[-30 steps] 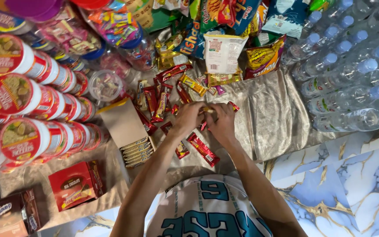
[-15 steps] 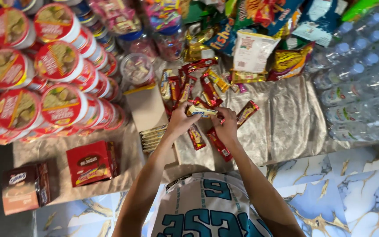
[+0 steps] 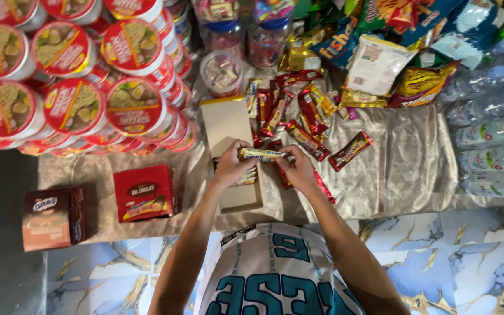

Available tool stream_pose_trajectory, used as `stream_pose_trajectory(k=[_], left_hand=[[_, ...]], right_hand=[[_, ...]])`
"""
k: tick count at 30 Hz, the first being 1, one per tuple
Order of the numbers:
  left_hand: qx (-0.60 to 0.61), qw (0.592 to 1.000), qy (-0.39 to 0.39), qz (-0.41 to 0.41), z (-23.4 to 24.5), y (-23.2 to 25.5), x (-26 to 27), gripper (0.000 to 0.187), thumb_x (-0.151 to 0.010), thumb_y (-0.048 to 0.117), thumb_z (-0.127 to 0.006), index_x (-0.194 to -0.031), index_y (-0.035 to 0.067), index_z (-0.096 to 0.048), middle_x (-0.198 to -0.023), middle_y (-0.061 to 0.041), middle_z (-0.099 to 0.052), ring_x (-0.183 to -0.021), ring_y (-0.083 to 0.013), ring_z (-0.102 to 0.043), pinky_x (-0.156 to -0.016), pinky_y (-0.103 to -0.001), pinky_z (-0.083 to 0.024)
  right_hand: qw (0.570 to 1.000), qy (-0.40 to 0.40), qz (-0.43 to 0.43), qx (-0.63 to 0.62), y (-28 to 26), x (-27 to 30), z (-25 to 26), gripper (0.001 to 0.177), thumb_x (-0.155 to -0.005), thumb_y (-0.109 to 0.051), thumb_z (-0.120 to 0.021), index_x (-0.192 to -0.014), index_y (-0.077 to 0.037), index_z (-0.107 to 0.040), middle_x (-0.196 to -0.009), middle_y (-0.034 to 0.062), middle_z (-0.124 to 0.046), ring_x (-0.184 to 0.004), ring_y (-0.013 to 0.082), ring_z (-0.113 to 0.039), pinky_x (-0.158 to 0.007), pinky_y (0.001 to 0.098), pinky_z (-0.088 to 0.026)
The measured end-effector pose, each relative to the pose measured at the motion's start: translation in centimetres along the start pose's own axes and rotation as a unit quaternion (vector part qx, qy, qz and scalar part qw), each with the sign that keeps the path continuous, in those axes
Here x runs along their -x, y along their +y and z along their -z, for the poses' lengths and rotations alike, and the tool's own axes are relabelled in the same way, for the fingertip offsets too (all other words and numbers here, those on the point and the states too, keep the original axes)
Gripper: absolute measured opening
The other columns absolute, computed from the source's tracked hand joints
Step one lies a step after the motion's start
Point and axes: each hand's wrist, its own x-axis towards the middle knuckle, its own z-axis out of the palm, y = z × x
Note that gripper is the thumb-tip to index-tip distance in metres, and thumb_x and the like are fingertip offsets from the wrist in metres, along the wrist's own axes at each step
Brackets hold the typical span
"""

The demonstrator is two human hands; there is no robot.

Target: The person packs small snack bars into a cardboard box on a table covered with various food items. They pick up bars from a pile, place them into the box, and then close the box. The person then picks up a red box and places it on the table.

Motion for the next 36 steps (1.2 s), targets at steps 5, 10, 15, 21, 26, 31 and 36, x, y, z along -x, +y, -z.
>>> stream_pose_trajectory(k=[5, 10, 15, 21, 26, 31, 36], left_hand=[[0.075, 0.997, 0.013, -0.021, 1.7, -2.7, 1.9, 0.036, -0.084, 0.019, -0.081, -0.112, 0.005, -0.064, -0.096, -0.009, -0.075, -0.084, -0.0123, -0.07, -0.075, -0.03, -0.056], [0.071, 0.997, 0.018, -0.038, 3.2, -3.8, 4.6, 0.035, -0.087, 0.023, -0.08, -0.115, 0.005, -0.069, -0.102, -0.008, -0.076, -0.082, -0.0092, -0.071, -0.072, -0.029, -0.058], [-0.05, 0.987, 0.058, -0.144, 3.8, -7.1, 6.1, 0.036, -0.082, 0.026, -0.085, -0.11, 0.006, -0.076, -0.103, -0.016, -0.076, -0.088, -0.0248, -0.075, -0.077, -0.036, -0.058], [-0.177, 0.969, 0.084, -0.149, 3.7, -8.0, 7.7, 0.026, -0.073, 0.029, -0.088, -0.093, 0.013, -0.079, -0.093, -0.005, -0.076, -0.096, -0.0283, -0.066, -0.086, -0.042, -0.054], [-0.233, 0.958, 0.092, -0.136, 2.8, -7.4, 8.7, 0.025, -0.072, 0.028, -0.088, -0.093, 0.017, -0.08, -0.102, 0.0, -0.072, -0.111, -0.0258, -0.057, -0.091, -0.048, -0.043], [-0.305, 0.931, 0.102, -0.172, 2.1, -7.8, 8.6, 0.031, -0.067, 0.031, -0.088, -0.095, 0.019, -0.08, -0.104, 0.002, -0.068, -0.113, -0.0249, -0.054, -0.094, -0.048, -0.04], [-0.334, 0.919, 0.108, -0.182, 1.9, -8.0, 8.2, 0.026, -0.069, 0.029, -0.087, -0.092, 0.019, -0.078, -0.102, 0.003, -0.068, -0.113, -0.0235, -0.054, -0.095, -0.049, -0.039]], right_hand=[[0.999, -0.027, -0.036, 0.016, -2.1, 0.6, -2.2, 0.025, -0.092, -0.018, -0.078, -0.113, -0.008, -0.067, -0.088, 0.0076, -0.069, -0.074, 0.016, -0.061, -0.066, 0.0309, -0.049], [0.999, -0.043, 0.004, -0.016, -2.7, 2.2, -4.4, 0.023, -0.094, -0.017, -0.076, -0.113, -0.008, -0.066, -0.093, 0.0072, -0.072, -0.08, 0.0153, -0.065, -0.068, 0.0297, -0.052], [0.991, -0.029, 0.116, 0.06, -3.7, 3.8, -6.0, 0.027, -0.088, -0.01, -0.077, -0.115, -0.011, -0.073, -0.107, 0.0121, -0.072, -0.095, 0.0274, -0.067, -0.078, 0.0367, -0.054], [0.983, -0.05, 0.129, 0.124, -3.0, 5.1, -7.0, 0.026, -0.084, -0.013, -0.082, -0.109, -0.01, -0.074, -0.096, 0.0128, -0.067, -0.091, 0.0321, -0.063, -0.079, 0.0413, -0.053], [0.967, -0.072, 0.163, 0.18, -4.3, 5.7, -6.6, 0.025, -0.078, -0.013, -0.086, -0.098, -0.007, -0.073, -0.092, 0.0067, -0.071, -0.091, 0.0301, -0.06, -0.082, 0.0419, -0.051], [0.956, -0.046, 0.196, 0.213, -3.7, 5.9, -7.0, 0.024, -0.075, -0.013, -0.087, -0.094, -0.009, -0.073, -0.096, 0.0041, -0.071, -0.095, 0.0286, -0.06, -0.086, 0.0419, -0.05], [0.94, -0.028, 0.197, 0.277, -3.3, 5.7, -7.8, 0.021, -0.072, -0.014, -0.086, -0.09, -0.013, -0.075, -0.093, 0.0025, -0.067, -0.103, 0.0284, -0.057, -0.09, 0.0445, -0.047]])
